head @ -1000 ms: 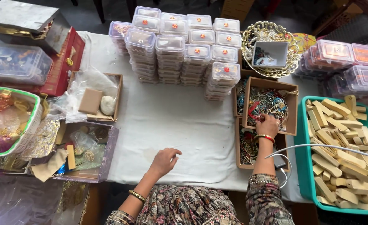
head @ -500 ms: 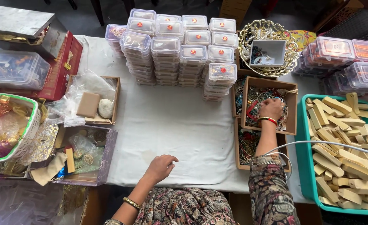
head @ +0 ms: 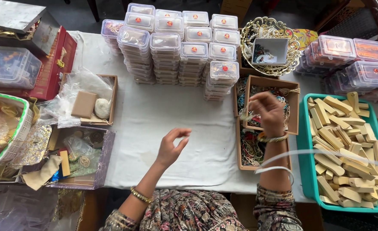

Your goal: Packing individual jewelry items into small plastic bags and then into plastic containers.

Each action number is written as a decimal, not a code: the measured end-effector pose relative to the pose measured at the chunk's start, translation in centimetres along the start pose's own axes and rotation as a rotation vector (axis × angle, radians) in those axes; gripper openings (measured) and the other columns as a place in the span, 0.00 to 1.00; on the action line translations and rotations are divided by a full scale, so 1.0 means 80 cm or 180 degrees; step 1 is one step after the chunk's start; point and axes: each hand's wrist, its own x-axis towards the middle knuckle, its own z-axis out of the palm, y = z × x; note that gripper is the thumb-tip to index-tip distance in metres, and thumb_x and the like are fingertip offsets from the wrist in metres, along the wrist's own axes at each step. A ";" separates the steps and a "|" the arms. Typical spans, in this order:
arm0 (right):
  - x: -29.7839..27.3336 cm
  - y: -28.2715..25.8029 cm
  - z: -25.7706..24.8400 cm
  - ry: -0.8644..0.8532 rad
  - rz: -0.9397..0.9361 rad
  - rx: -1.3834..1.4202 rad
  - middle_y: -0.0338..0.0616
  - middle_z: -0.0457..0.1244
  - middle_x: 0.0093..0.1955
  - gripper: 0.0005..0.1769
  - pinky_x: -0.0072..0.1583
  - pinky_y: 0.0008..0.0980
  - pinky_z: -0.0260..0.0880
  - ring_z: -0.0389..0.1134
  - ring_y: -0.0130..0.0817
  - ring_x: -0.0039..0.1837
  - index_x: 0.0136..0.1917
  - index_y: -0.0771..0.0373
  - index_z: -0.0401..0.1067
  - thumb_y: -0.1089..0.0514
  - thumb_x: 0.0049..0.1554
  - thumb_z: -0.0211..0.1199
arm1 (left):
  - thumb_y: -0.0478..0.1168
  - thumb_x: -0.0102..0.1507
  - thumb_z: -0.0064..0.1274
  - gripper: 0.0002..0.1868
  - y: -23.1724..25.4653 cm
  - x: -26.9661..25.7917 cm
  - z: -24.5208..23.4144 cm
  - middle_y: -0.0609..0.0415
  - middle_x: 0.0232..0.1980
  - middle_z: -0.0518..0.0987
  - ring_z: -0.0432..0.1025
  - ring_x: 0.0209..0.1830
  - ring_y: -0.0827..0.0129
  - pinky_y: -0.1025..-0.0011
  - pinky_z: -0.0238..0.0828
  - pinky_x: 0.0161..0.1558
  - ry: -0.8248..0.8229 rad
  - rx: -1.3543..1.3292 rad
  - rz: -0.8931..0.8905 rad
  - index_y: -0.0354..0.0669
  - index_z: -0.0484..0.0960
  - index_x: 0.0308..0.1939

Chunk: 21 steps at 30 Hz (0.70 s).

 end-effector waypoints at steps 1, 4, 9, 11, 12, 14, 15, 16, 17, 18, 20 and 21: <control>-0.008 -0.009 0.020 -0.0328 -0.0103 0.0057 0.40 0.69 0.41 0.04 0.43 0.21 0.73 0.70 0.21 0.41 0.53 0.62 0.75 0.63 0.66 0.60 | 0.39 0.64 0.55 0.16 0.029 0.009 -0.001 0.53 0.52 0.83 0.77 0.54 0.67 0.67 0.73 0.59 0.0055 -0.0279 0.0269 0.44 0.81 0.56; -0.032 -0.017 0.070 -0.0788 -0.0139 0.0132 0.41 0.70 0.42 0.06 0.43 0.19 0.73 0.71 0.21 0.42 0.54 0.63 0.75 0.64 0.65 0.60 | 0.39 0.63 0.57 0.26 0.091 0.032 0.002 0.48 0.59 0.79 0.72 0.61 0.60 0.62 0.65 0.63 0.0046 -0.0672 0.0741 0.37 0.73 0.65; -0.050 0.013 0.110 -0.1253 0.0221 0.0593 0.41 0.69 0.44 0.07 0.47 0.19 0.71 0.70 0.21 0.46 0.56 0.65 0.75 0.66 0.63 0.62 | 0.40 0.63 0.57 0.26 0.033 0.042 0.029 0.51 0.53 0.79 0.72 0.53 0.65 0.65 0.68 0.57 -0.0698 -0.1330 0.0393 0.36 0.71 0.63; -0.051 0.055 0.115 -0.0920 0.0078 0.0382 0.41 0.71 0.43 0.07 0.44 0.22 0.74 0.72 0.22 0.42 0.54 0.64 0.77 0.64 0.62 0.63 | 0.42 0.70 0.52 0.13 -0.029 0.040 0.045 0.59 0.41 0.79 0.73 0.39 0.76 0.74 0.74 0.47 -0.0978 -0.1924 -0.0408 0.39 0.81 0.54; -0.057 0.075 0.121 -0.0919 0.0107 0.0389 0.41 0.71 0.43 0.07 0.44 0.22 0.74 0.72 0.22 0.42 0.54 0.64 0.77 0.64 0.62 0.63 | 0.42 0.70 0.52 0.13 -0.036 0.034 0.039 0.59 0.41 0.79 0.73 0.39 0.76 0.74 0.74 0.47 -0.0980 -0.1930 -0.0438 0.39 0.81 0.54; -0.061 0.115 0.135 -0.0467 0.0509 0.0662 0.42 0.71 0.43 0.06 0.48 0.23 0.73 0.71 0.24 0.45 0.54 0.64 0.77 0.64 0.62 0.65 | 0.42 0.75 0.49 0.13 -0.050 0.028 0.025 0.61 0.32 0.74 0.68 0.33 0.78 0.78 0.68 0.41 -0.0583 -0.2232 -0.0583 0.37 0.84 0.51; -0.072 0.131 0.150 -0.0478 0.0525 0.0672 0.42 0.71 0.43 0.06 0.48 0.23 0.73 0.71 0.24 0.45 0.54 0.64 0.77 0.64 0.62 0.65 | 0.42 0.75 0.49 0.13 -0.041 0.027 0.016 0.61 0.32 0.74 0.68 0.33 0.78 0.78 0.68 0.41 -0.0569 -0.2230 -0.0601 0.37 0.84 0.51; -0.083 0.147 0.165 -0.0473 0.0758 0.0492 0.43 0.70 0.46 0.07 0.51 0.24 0.74 0.71 0.25 0.47 0.54 0.65 0.76 0.65 0.61 0.66 | 0.43 0.74 0.48 0.13 -0.033 0.026 0.008 0.61 0.30 0.73 0.66 0.31 0.78 0.78 0.66 0.39 -0.0504 -0.2383 -0.0792 0.38 0.83 0.53; -0.094 0.162 0.180 -0.0468 0.0987 0.0312 0.43 0.70 0.48 0.09 0.53 0.25 0.75 0.71 0.26 0.50 0.54 0.65 0.76 0.66 0.60 0.66 | 0.43 0.74 0.47 0.13 -0.024 0.025 -0.001 0.62 0.28 0.72 0.65 0.29 0.79 0.79 0.64 0.37 -0.0437 -0.2534 -0.0981 0.40 0.83 0.54; -0.107 0.176 0.196 -0.0481 0.1000 0.0322 0.43 0.70 0.48 0.09 0.53 0.25 0.75 0.71 0.26 0.50 0.54 0.65 0.76 0.66 0.60 0.66 | 0.43 0.74 0.47 0.13 -0.025 0.024 -0.004 0.62 0.28 0.72 0.65 0.29 0.79 0.79 0.64 0.37 -0.0421 -0.2530 -0.0997 0.40 0.83 0.54; -0.127 0.202 0.227 -0.0246 0.0781 0.0052 0.41 0.67 0.58 0.20 0.57 0.27 0.73 0.69 0.27 0.58 0.60 0.63 0.73 0.67 0.53 0.68 | 0.42 0.72 0.45 0.14 -0.026 0.025 -0.010 0.63 0.29 0.73 0.65 0.28 0.80 0.79 0.64 0.34 -0.0317 -0.2691 -0.1368 0.43 0.81 0.57; -0.138 0.221 0.238 -0.0252 0.0785 0.0057 0.41 0.67 0.58 0.20 0.57 0.27 0.73 0.69 0.27 0.58 0.60 0.63 0.73 0.67 0.53 0.68 | 0.42 0.72 0.45 0.14 -0.024 0.025 -0.012 0.63 0.29 0.73 0.65 0.28 0.80 0.79 0.64 0.34 -0.0310 -0.2688 -0.1373 0.43 0.81 0.57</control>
